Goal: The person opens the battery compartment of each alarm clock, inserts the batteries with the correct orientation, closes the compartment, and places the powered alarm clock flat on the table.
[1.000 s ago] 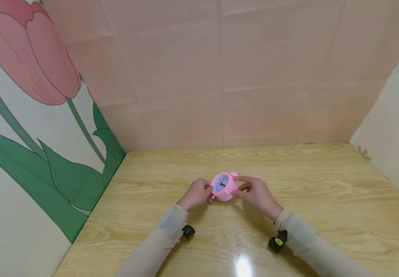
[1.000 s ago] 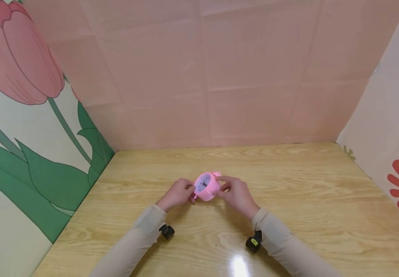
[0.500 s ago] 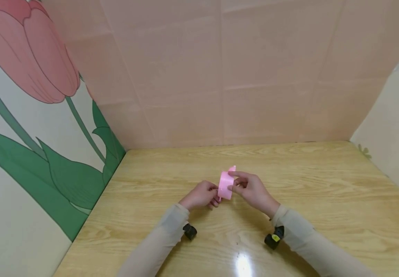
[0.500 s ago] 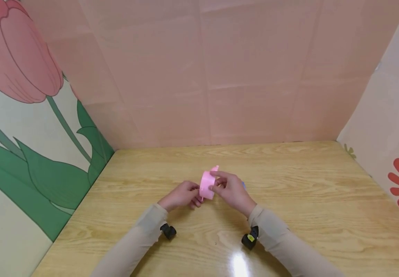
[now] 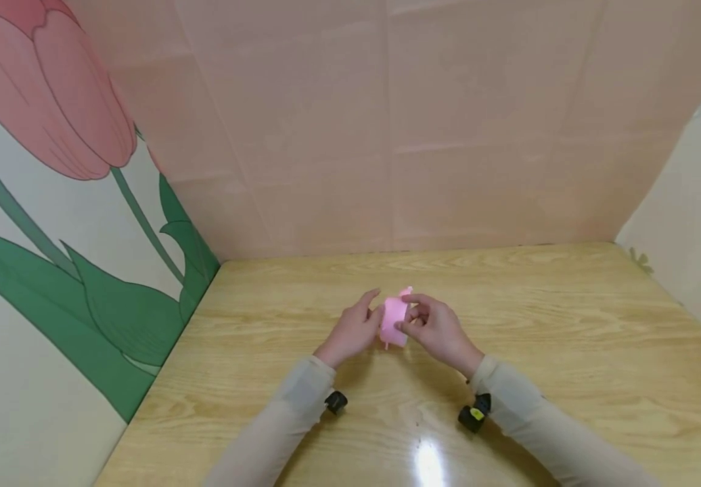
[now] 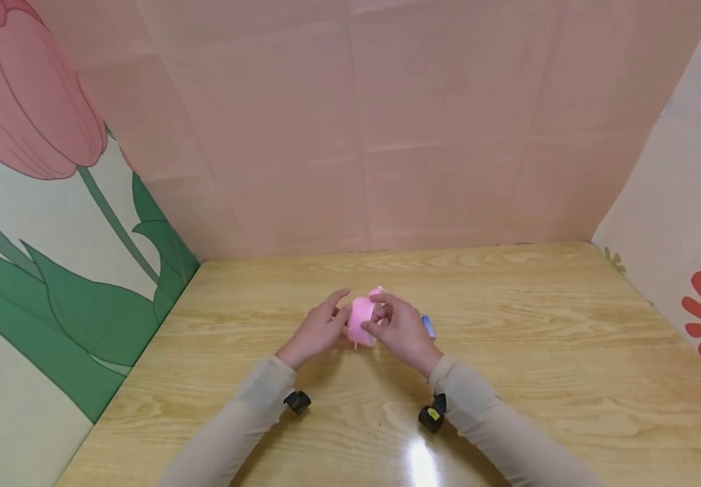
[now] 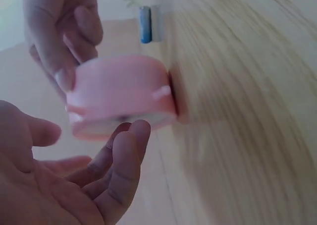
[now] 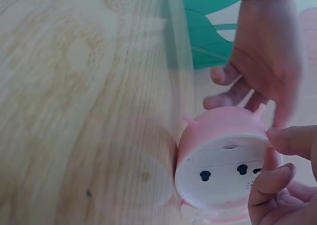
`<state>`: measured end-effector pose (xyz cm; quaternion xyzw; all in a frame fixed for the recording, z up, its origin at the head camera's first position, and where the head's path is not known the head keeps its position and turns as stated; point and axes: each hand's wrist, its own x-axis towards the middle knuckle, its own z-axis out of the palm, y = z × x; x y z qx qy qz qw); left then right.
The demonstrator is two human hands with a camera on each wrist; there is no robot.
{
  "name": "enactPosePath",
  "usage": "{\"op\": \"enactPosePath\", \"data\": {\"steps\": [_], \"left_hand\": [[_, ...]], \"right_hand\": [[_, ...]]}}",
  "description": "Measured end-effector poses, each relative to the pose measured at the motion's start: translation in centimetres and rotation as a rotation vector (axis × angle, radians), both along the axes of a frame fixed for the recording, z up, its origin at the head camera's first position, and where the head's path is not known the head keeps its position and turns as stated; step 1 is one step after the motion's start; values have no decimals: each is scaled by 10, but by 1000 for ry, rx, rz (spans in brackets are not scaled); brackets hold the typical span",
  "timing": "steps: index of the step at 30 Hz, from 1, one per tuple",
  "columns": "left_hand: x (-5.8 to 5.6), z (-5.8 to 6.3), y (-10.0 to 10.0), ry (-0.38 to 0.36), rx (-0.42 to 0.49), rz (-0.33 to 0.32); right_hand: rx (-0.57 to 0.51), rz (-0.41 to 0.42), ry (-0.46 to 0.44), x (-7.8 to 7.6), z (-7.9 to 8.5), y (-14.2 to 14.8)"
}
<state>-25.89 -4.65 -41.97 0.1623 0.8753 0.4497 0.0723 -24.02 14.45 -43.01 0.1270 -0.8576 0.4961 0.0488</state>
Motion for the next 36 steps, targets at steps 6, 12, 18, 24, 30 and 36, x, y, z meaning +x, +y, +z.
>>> {"op": "enactPosePath", "data": {"steps": [6,12,18,24,30,36], "left_hand": [[4,2,5,1,14,-37],[3,-1,5,-19,27,-31],[2,-5,4,-63,50,19],[1,-8,4,-183,129,43],[0,-13,2,-243,153,40],[1,-14,2,-266,130,33]], "right_hand": [[21,-4,74,1,1,-3],[25,-13,110,3,4,-10],[82,-7,151,3,5,-15],[103,39,165,3,2,-15],[107,141,145,4,-2,-15],[123,168,67,6,-7,-16]]}}
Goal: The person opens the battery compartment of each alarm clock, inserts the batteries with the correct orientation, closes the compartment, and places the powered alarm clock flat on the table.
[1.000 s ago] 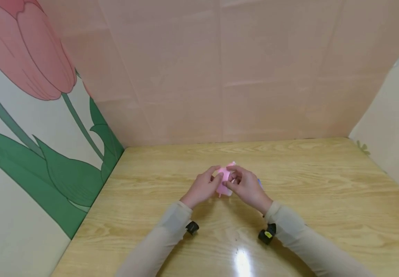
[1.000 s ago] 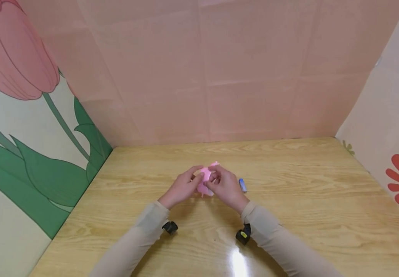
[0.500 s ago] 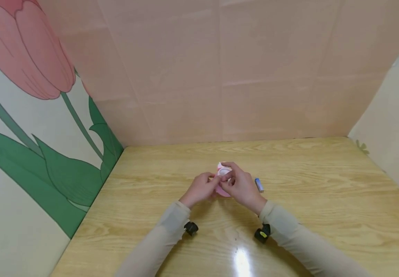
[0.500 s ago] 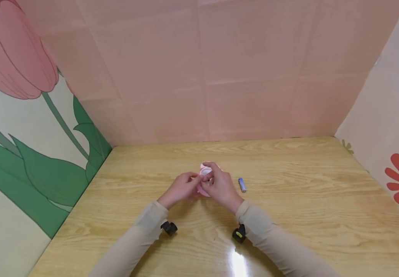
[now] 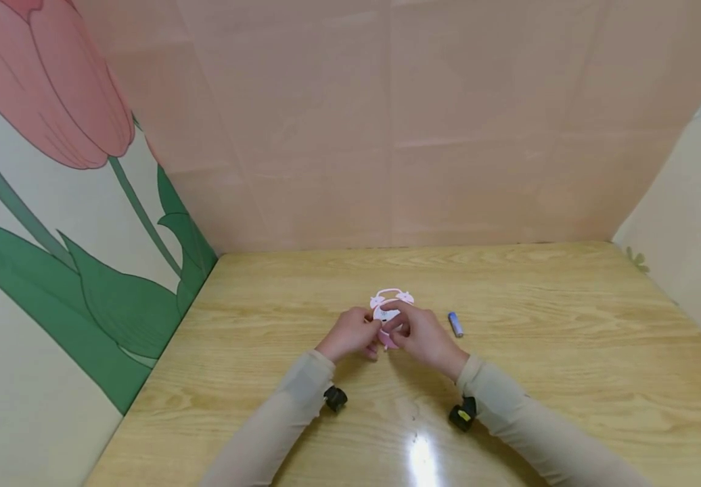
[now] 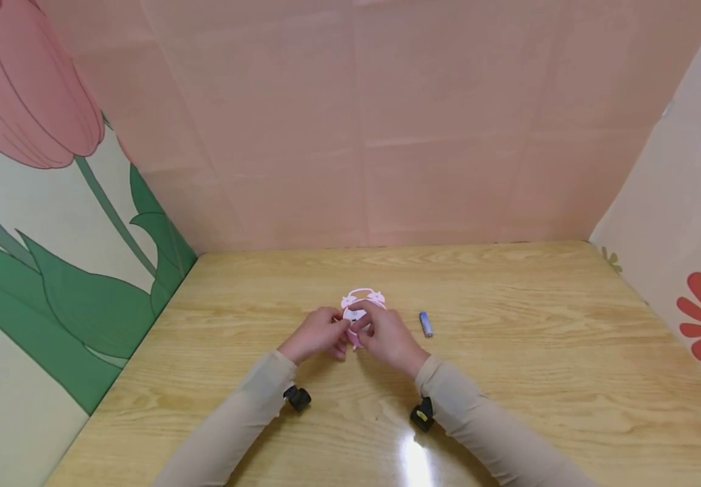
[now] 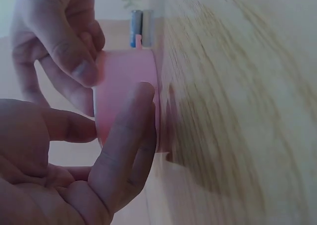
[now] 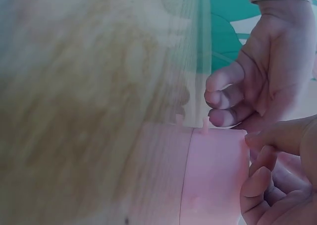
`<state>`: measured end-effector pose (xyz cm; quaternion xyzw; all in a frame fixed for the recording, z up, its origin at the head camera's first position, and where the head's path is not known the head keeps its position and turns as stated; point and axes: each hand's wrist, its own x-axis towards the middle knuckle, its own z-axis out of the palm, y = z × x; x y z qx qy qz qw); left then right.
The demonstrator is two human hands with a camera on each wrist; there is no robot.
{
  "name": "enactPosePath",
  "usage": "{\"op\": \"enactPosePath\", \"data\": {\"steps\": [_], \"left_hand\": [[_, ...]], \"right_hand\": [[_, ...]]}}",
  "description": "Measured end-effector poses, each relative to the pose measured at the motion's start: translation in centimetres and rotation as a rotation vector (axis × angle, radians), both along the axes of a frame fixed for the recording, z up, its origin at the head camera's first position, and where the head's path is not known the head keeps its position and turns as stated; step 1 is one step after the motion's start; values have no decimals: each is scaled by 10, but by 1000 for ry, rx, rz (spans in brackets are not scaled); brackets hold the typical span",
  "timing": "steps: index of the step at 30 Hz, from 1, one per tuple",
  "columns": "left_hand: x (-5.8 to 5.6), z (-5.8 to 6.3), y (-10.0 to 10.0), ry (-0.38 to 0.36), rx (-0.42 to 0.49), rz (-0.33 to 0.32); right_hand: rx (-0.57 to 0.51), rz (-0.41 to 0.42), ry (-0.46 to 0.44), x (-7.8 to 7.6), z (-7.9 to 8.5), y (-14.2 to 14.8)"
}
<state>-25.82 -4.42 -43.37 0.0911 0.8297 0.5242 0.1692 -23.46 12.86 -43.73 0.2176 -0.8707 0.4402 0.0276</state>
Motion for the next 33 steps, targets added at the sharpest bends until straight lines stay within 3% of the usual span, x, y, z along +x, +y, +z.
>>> {"op": "enactPosePath", "data": {"steps": [9,17,24,33], "left_hand": [[-4,-5,1,26,20,7],[-10,-9,-1,-27,73,3],[-14,-9,-6,-53,76,-6],[-17,-10,-3,-44,62,-36]], "right_hand": [[19,9,19,-2,0,5],[174,-78,262,-16,2,34],[211,-11,219,-23,-2,34],[299,-24,117,-24,5,31]]}}
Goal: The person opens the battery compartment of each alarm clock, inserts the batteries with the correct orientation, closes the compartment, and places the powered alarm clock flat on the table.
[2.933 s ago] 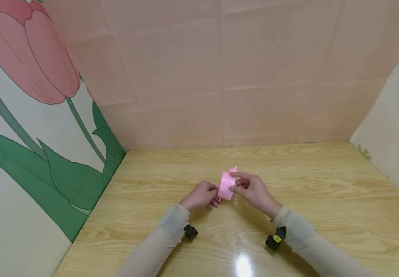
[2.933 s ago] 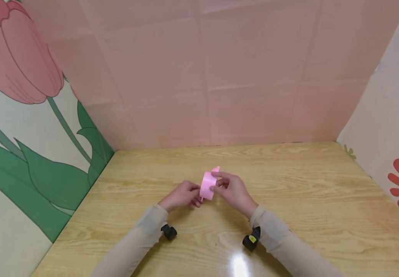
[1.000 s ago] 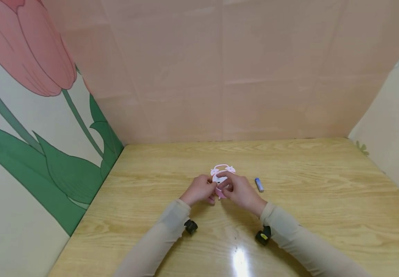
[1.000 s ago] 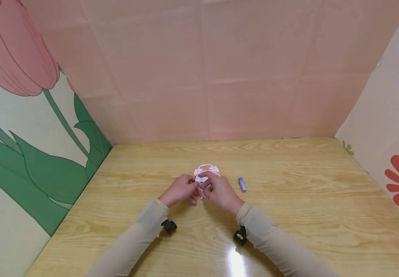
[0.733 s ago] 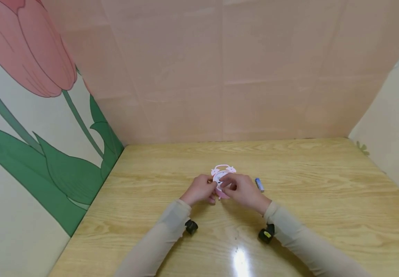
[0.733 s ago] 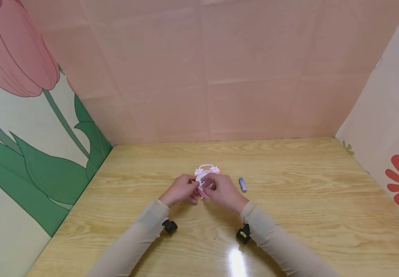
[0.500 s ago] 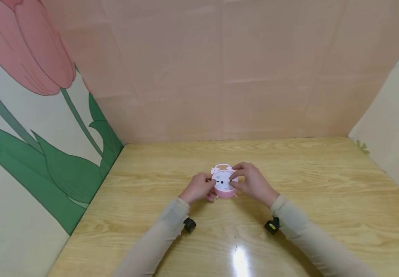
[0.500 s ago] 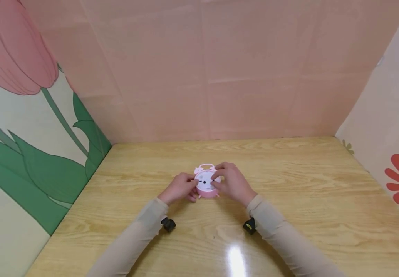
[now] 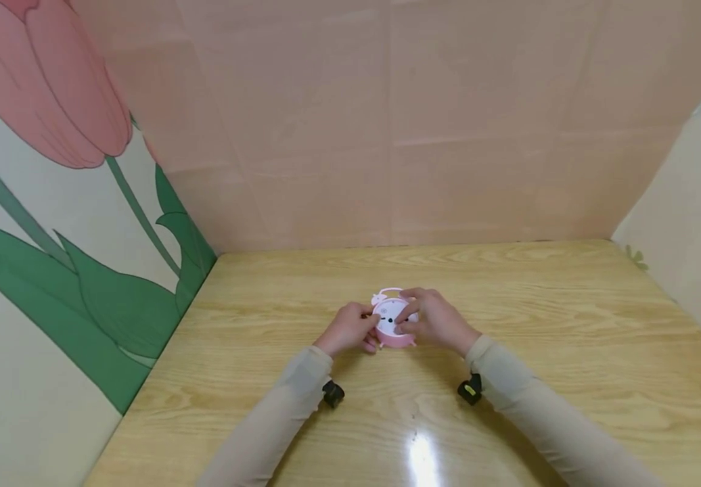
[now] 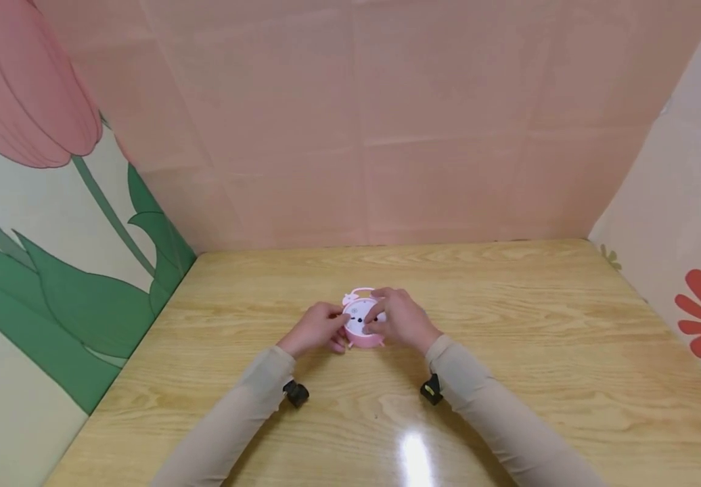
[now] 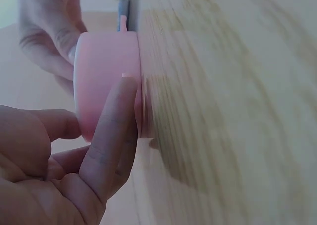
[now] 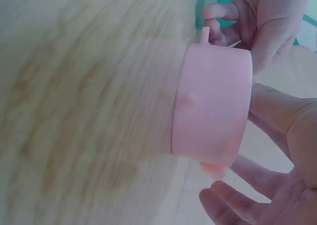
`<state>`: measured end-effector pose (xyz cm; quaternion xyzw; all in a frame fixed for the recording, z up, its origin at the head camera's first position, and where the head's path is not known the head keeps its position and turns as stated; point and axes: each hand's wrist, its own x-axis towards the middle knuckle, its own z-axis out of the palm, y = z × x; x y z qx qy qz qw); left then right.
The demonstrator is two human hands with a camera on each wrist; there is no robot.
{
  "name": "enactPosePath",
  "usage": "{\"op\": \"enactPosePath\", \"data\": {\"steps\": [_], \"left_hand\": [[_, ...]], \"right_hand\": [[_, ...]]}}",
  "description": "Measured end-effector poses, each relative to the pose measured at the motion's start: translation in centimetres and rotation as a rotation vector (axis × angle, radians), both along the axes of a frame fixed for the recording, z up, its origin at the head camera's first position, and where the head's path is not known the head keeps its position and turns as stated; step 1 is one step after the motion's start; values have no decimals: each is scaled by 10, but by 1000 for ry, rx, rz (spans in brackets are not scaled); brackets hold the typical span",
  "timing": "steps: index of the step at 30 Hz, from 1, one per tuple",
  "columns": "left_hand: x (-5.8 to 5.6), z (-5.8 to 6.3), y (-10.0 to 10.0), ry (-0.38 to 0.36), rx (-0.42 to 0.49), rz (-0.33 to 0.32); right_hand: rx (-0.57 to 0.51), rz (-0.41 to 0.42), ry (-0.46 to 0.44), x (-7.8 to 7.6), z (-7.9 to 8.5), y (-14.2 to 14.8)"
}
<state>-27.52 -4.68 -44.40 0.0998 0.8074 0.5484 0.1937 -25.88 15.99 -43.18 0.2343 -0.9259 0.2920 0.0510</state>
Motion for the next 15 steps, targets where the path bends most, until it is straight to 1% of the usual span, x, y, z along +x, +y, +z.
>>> {"op": "enactPosePath", "data": {"steps": [2,4,9,12,15], "left_hand": [[0,0,1,-6,2,3],[0,0,1,-7,3,6],[0,1,3,1,5,12],[0,1,4,-5,6,13],[-1,1,5,-13,5,6]], "right_hand": [[37,0,15,1,1,-1],[90,5,72,2,2,-2],[225,89,326,4,3,-6],[312,137,428,7,3,-9],[415,165,506,9,3,-10]]}}
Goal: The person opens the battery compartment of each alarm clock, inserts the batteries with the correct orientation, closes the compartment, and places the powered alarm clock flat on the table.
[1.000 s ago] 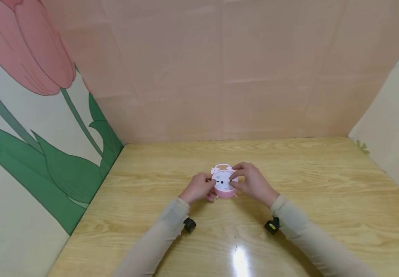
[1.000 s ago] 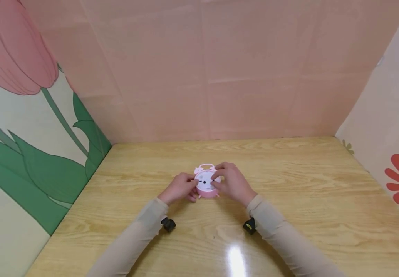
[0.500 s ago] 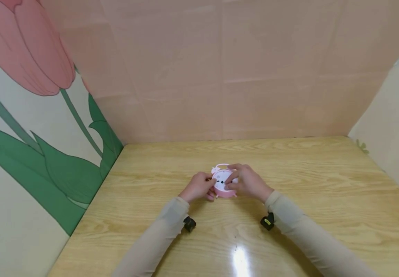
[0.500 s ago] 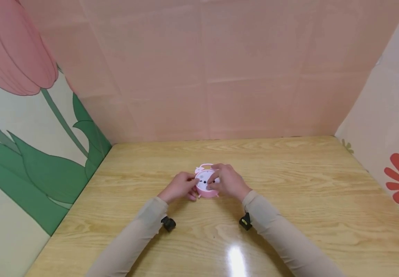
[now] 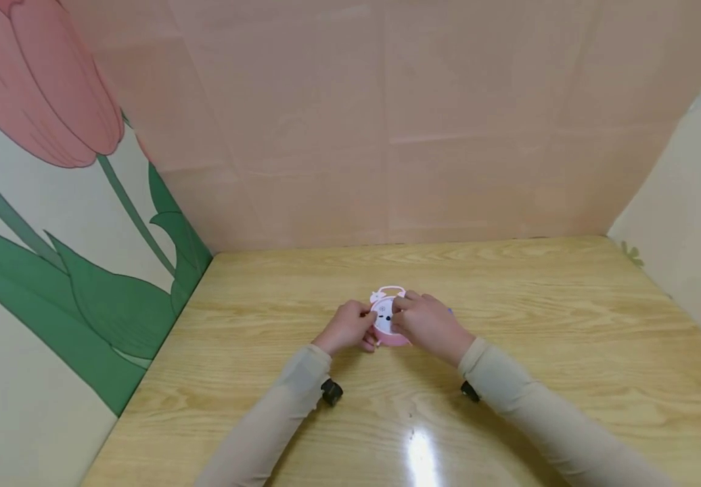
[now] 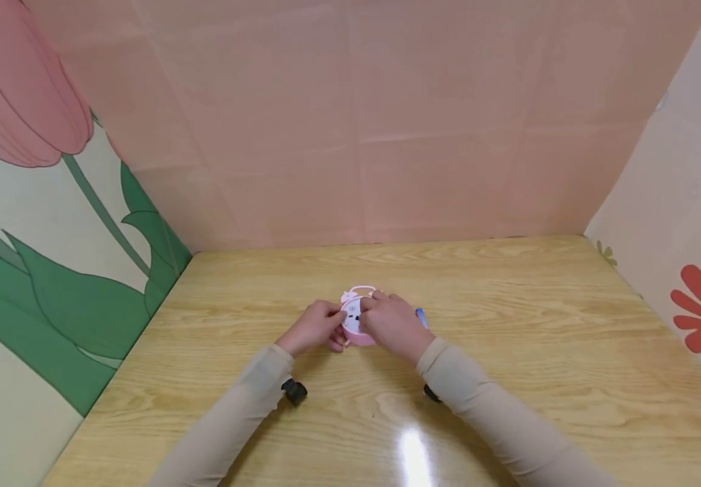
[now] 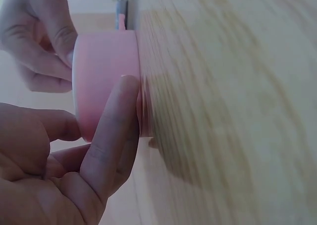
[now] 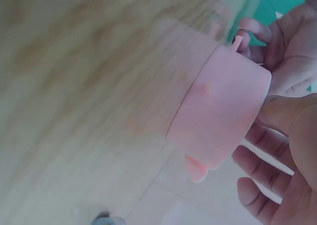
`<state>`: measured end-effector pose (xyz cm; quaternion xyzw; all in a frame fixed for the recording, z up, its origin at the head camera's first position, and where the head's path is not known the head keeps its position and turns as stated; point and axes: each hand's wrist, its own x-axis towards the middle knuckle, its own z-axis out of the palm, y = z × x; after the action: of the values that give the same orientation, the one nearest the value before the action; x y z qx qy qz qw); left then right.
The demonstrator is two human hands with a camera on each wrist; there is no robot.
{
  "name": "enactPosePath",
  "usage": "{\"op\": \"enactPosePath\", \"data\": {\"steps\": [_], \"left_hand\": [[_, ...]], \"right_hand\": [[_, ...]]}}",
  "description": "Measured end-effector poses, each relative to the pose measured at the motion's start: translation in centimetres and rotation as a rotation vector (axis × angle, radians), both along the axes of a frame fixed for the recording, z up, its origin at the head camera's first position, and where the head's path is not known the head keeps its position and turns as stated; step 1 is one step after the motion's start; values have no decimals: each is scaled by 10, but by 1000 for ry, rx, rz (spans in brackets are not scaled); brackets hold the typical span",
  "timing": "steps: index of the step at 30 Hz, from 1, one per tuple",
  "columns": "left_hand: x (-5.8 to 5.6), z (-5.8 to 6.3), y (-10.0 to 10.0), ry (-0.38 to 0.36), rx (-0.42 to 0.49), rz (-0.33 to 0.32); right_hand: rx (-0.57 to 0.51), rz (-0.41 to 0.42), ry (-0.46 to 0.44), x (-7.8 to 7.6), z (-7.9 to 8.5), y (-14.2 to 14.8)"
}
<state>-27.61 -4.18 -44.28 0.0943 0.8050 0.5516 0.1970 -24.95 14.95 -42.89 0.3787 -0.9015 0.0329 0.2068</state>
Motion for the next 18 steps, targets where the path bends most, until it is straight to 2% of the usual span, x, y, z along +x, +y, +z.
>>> {"op": "enactPosePath", "data": {"steps": [4,18], "left_hand": [[-1,-1,-1,-3,3,-11],[-2,-4,-2,41,15,-37]], "right_hand": [[77,22,67,1,0,-1],[138,54,105,1,-4,-2]]}}
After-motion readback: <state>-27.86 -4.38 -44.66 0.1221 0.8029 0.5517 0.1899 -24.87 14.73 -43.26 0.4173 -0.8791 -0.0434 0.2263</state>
